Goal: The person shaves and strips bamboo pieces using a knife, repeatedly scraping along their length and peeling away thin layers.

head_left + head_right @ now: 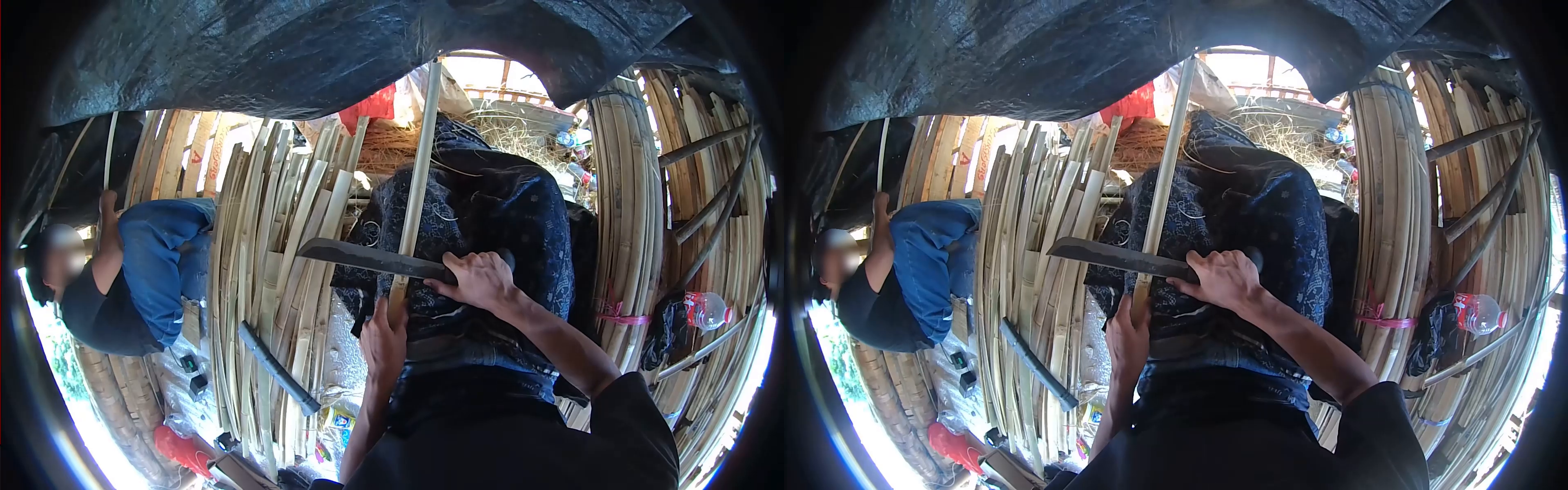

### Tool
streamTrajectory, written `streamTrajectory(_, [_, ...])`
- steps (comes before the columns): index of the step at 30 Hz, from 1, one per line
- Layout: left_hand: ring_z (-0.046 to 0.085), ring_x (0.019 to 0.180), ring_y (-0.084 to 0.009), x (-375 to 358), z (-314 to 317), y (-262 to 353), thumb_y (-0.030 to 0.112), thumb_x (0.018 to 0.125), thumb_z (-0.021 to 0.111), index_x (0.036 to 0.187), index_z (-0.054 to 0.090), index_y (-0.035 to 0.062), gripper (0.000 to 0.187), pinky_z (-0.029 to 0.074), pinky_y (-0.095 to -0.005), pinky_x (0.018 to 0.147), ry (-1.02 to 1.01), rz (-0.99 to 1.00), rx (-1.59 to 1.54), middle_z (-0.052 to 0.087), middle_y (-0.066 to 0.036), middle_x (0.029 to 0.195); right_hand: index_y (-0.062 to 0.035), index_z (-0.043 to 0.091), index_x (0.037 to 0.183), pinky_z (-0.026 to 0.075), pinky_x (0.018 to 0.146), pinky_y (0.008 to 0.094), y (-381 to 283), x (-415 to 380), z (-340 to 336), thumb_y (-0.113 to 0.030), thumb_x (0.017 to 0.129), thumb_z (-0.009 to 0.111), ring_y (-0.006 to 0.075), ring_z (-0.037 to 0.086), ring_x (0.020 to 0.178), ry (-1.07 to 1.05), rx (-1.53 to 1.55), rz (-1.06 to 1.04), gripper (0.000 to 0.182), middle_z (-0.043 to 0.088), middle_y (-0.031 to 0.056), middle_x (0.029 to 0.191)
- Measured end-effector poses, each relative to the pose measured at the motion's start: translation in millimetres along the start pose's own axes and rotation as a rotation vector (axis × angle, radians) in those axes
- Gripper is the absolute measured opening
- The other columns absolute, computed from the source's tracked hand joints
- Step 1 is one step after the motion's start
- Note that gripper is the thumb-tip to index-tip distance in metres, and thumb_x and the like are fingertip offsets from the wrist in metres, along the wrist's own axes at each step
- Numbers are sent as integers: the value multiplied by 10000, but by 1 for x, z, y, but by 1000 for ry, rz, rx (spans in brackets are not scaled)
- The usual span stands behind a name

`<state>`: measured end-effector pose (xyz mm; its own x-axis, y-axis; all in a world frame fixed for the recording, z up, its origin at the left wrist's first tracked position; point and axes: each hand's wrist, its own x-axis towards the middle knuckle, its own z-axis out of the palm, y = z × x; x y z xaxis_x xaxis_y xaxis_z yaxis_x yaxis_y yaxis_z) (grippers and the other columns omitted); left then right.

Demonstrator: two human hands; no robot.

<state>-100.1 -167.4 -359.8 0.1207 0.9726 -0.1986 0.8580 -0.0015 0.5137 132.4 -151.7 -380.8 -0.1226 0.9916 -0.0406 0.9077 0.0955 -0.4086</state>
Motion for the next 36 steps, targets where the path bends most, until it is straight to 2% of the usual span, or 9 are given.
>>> streamTrajectory(7, [689, 793, -522, 0, 1, -1, 301, 1005, 704, 1163, 654, 9, 336, 530, -593, 692, -5, 12, -20, 706, -303, 821, -78, 661, 921, 594, 562, 421, 1, 0, -1, -675, 934, 664, 298, 738, 594, 1, -3, -8, 598, 699, 117, 625])
streamTrajectory(17, [691, 786, -518, 0, 3, -1, 295, 1002, 706, 1171, 651, -3, 347, 534, -590, 693, 35, 39, 21, 708, -306, 830, -79, 671, 936, 596, 579, 418, 2, -1, 2, -679, 946, 647, 299, 738, 594, 1, -17, -12, 601, 694, 119, 616])
streamTrajectory(19, [682, 897, -538, 1, -2, 4, 223, 996, 721, 1203, 635, -63, 363, 521, -573, 758, -43, -33, 1, 706, -329, 918, -81, 674, 941, 596, 583, 419, 3, -1, 2, -681, 946, 646, 298, 739, 597, -5, -17, -10, 601, 695, 119, 619])
streamTrajectory(24, [681, 887, -540, -1, 1, 0, 224, 993, 724, 1208, 638, -58, 365, 521, -575, 751, -19, -17, 6, 704, -333, 917, -70, 693, 898, 597, 561, 403, 2, -1, 2, -669, 955, 636, 301, 739, 580, 56, -17, -34, 604, 685, 143, 596])
streamTrajectory(26, [682, 883, -540, -1, 2, -1, 223, 992, 725, 1211, 638, -56, 365, 521, -575, 749, -16, -14, 8, 704, -333, 918, -84, 679, 952, 600, 596, 423, 1, 0, 1, -691, 945, 639, 307, 740, 606, -5, 1, 1, 608, 701, 122, 631])
streamTrajectory(32, [680, 873, -541, 0, 4, -5, 223, 990, 725, 1204, 637, -55, 361, 520, -579, 748, -8, -1, -10, 705, -331, 921, -81, 676, 965, 605, 627, 434, 0, 0, -1, -692, 942, 641, 314, 752, 649, -32, 16, 19, 612, 715, 129, 664])
streamTrajectory(34, [698, 812, -520, 0, 6, -8, 345, 1011, 694, 1211, 657, -17, 415, 538, -596, 727, -5, 10, 20, 716, -316, 864, -80, 675, 967, 605, 628, 434, 0, 0, 0, -691, 941, 643, 314, 753, 653, -36, 16, 20, 612, 718, 130, 669])
streamTrajectory(36, [695, 803, -524, 0, 9, -12, 345, 1009, 698, 1214, 656, -17, 418, 536, -600, 721, 6, 19, 17, 714, -316, 853, -80, 675, 970, 605, 630, 434, 0, 0, 0, -691, 940, 645, 314, 754, 656, -41, 17, 20, 613, 720, 132, 674])
